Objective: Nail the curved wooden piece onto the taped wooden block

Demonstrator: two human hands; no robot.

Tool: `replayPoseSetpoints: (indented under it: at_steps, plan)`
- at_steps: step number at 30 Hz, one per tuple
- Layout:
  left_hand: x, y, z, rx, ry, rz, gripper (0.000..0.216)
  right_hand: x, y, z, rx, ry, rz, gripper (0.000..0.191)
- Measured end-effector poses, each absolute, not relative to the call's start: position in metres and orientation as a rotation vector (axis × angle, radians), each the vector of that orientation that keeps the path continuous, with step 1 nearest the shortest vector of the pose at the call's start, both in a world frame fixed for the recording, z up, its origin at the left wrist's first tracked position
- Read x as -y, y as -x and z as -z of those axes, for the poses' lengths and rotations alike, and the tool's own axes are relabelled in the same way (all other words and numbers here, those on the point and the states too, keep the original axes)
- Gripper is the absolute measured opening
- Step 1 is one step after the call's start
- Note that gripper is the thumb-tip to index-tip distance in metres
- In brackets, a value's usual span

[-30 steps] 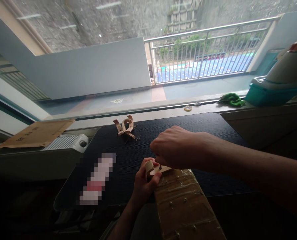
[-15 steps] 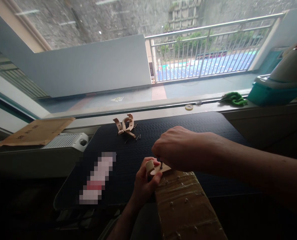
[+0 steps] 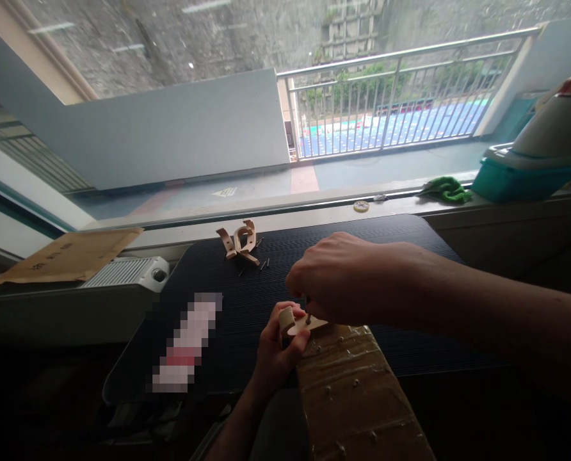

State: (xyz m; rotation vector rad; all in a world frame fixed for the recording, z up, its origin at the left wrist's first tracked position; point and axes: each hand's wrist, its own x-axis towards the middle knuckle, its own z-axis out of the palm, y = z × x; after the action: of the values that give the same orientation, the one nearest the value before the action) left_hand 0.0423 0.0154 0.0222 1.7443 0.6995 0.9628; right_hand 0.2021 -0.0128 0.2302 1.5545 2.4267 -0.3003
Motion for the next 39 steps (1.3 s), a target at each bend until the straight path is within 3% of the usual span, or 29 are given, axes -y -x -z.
replayPoseSetpoints:
  at_steps: [18, 26, 39]
  plan:
    - [-0.015, -0.043, -0.023, -0.691, -1.717, -0.946, 0.018, 0.007, -0.205, -0.211, -2.483, -1.616, 0.209, 0.023]
    - [-0.015, -0.042, -0.023, -0.689, -1.727, -0.946, 0.019, 0.01, -0.202, -0.228, -2.505, -1.503, 0.239, 0.009]
    - [-0.015, -0.043, -0.025, -0.696, -1.722, -0.938, 0.018, 0.006, -0.203, -0.209, -2.478, -1.612, 0.248, 0.019]
